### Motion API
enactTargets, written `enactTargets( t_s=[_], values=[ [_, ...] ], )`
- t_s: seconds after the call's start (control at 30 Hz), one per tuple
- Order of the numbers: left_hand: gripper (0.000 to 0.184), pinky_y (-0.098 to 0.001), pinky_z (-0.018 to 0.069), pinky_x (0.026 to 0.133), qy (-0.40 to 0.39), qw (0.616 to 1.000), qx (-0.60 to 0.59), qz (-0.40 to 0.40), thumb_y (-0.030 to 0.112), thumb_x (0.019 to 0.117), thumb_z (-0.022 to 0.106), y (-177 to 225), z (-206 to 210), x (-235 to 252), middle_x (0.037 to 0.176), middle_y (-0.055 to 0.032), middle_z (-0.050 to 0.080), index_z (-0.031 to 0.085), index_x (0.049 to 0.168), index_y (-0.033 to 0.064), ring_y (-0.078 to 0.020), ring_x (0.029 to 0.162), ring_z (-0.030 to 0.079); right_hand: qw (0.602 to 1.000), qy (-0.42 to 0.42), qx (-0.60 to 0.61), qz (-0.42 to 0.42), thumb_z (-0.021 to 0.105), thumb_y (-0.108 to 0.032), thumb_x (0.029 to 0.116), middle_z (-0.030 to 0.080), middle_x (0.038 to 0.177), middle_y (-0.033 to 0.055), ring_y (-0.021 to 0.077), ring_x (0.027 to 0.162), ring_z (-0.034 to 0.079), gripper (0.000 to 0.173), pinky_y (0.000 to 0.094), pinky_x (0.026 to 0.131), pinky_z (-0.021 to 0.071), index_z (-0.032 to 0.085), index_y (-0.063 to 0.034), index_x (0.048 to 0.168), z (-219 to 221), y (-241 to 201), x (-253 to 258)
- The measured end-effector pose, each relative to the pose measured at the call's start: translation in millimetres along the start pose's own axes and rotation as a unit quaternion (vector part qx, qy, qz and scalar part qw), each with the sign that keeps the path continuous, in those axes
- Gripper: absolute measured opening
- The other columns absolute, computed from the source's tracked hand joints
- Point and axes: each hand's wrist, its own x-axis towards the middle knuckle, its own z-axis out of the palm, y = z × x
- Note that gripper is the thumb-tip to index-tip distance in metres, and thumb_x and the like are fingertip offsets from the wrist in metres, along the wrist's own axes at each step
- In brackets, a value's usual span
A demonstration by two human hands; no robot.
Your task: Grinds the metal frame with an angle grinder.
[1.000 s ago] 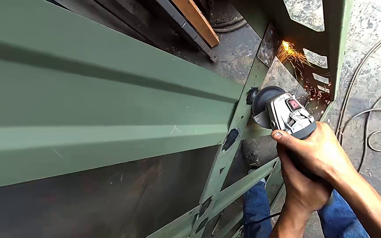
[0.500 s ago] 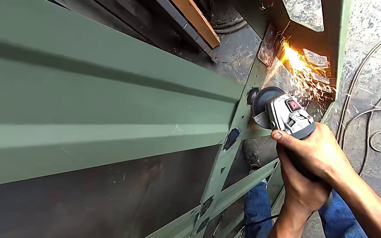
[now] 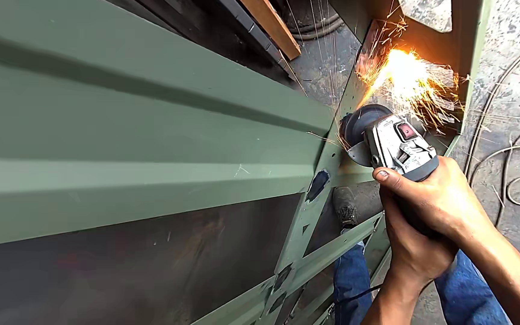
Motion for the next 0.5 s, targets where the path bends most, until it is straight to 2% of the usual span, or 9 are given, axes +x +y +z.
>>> enactTargets(
  t_s=[0.17,0.33,0.5],
  values=[
    [0.100,-0.0342,0.0568,0.096,-0.007,1.000,-0.014,0.003,0.021,0.0604,0.086,-2.3,3.3,-0.2,0.119,-0.0112,0.064,0.035,0.144,-0.0002,-0.0124,0.109,0.065,0.999,0.012,-0.023,0.023,0.058,-0.098,0.0617,0.059,0.059,-0.0079,0.0098,0.051,0.059,0.069,0.0389,0.044,0.0456,0.064,-0.0307,0.071,-1.3,2.1,2.3],
    [0.098,-0.0357,0.0585,0.092,-0.008,1.000,-0.010,0.003,0.021,0.0613,0.086,-2.4,5.2,5.0,0.117,-0.0085,0.065,0.036,0.144,0.0043,-0.0126,0.107,0.066,1.000,0.015,-0.017,0.008,0.060,-0.097,0.0620,0.060,0.060,-0.0091,0.0079,0.050,0.058,0.067,0.0367,0.043,0.0446,0.065,-0.0314,0.075,-3.7,-0.8,4.9],
    [0.100,-0.0337,0.0559,0.097,-0.005,1.000,-0.028,0.013,0.021,0.0608,0.086,-1.7,8.8,6.1,0.119,-0.0126,0.063,0.035,0.143,-0.0028,-0.0124,0.110,0.064,0.999,0.022,-0.031,0.025,0.058,-0.100,0.0595,0.060,0.060,-0.0089,0.0089,0.052,0.059,0.069,0.0383,0.045,0.0462,0.065,-0.0320,0.074,-5.8,-0.8,7.9]
  ],
)
